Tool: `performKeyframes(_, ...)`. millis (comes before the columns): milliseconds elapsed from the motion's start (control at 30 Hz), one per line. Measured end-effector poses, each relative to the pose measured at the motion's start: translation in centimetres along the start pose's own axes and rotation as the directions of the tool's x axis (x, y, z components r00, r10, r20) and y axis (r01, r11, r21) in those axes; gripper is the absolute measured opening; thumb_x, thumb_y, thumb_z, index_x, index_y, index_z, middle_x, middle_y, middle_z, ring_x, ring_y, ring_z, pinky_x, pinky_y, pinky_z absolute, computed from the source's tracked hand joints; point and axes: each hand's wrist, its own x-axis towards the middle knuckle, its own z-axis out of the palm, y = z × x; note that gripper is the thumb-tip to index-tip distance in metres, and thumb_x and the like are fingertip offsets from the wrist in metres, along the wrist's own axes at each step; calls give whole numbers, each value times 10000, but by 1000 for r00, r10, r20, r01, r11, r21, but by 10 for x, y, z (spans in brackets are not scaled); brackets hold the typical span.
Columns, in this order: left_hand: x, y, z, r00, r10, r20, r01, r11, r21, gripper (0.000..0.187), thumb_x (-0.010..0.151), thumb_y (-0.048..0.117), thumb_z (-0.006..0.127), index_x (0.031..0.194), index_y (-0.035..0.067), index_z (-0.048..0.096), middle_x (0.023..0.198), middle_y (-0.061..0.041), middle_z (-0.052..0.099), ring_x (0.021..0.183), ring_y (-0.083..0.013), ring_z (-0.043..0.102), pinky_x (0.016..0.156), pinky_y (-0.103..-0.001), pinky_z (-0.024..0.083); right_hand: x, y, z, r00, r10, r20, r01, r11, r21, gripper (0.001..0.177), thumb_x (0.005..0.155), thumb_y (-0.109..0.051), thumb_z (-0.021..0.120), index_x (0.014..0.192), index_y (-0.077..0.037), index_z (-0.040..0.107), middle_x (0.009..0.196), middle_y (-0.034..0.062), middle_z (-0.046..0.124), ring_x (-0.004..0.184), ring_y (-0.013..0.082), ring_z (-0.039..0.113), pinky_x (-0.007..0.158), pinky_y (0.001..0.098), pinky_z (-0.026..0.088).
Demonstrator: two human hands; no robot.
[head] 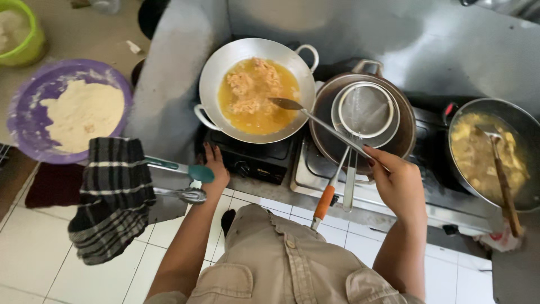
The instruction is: The person stirs pieces of meat in a pot of broth and then uses a spatula to turn breaded items frying in oil in a separate pan.
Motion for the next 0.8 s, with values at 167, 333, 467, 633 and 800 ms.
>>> performKeyframes(167, 6, 4, -6, 960, 45, 275, -85, 988, 133, 723, 940, 262, 551, 1514, -92, 290, 1664, -325, 71, 1543, -564, 86, 1159, -723, 258, 12, -12, 20, 1000, -4, -16, 3, 998, -70, 284, 962, -46, 669, 1234, -72, 746, 800, 185, 705, 548, 240, 607, 588, 348, 493)
performKeyframes(333, 8, -2, 26, 998, -2, 69, 3, 1000, -19, 863, 865, 175, 567, 1570, -150, 192, 1626, -417, 71, 1532, -528, 109, 1065, -651, 380, 28, -16, 54, 977, -213, -2, 213, 975, -61, 278, 951, -15, 646, 1212, -45, 735, 888, 212, 705, 731, 331, 688, 688, 380, 527)
performKeyframes(467, 10, 3, 28, 996, -50, 74, 54, 997, -51, 836, 868, 120, 549, 1587, -115, 193, 1653, -388, 71, 1443, -545, 187, 1025, -640, 439, 31, -16, 69, 966, -259, 24, 260, 962, -81, 301, 936, -1, 623, 1216, -39, 726, 937, 216, 712, 831, 371, 709, 751, 417, 544)
performKeyframes(633, 0, 9, -13, 961, -140, 238, 180, 972, -154, 785, 927, 118, 517, 1618, -55, 187, 1691, -357, 23, 1358, -591, 346, 1040, -646, 445, 29, -18, 70, 962, -263, 73, 268, 960, -77, 297, 936, -10, 616, 1213, -36, 719, 951, 208, 718, 831, 367, 712, 741, 414, 549)
performKeyframes(800, 5, 10, -10, 984, -59, 170, 46, 996, 79, 808, 886, 161, 541, 1570, -94, 195, 1628, -348, 58, 1473, -538, 255, 1024, -642, 430, 19, -25, 60, 965, -228, 127, 242, 964, -109, 304, 928, -13, 620, 1211, -46, 725, 921, 203, 715, 800, 369, 707, 720, 418, 541)
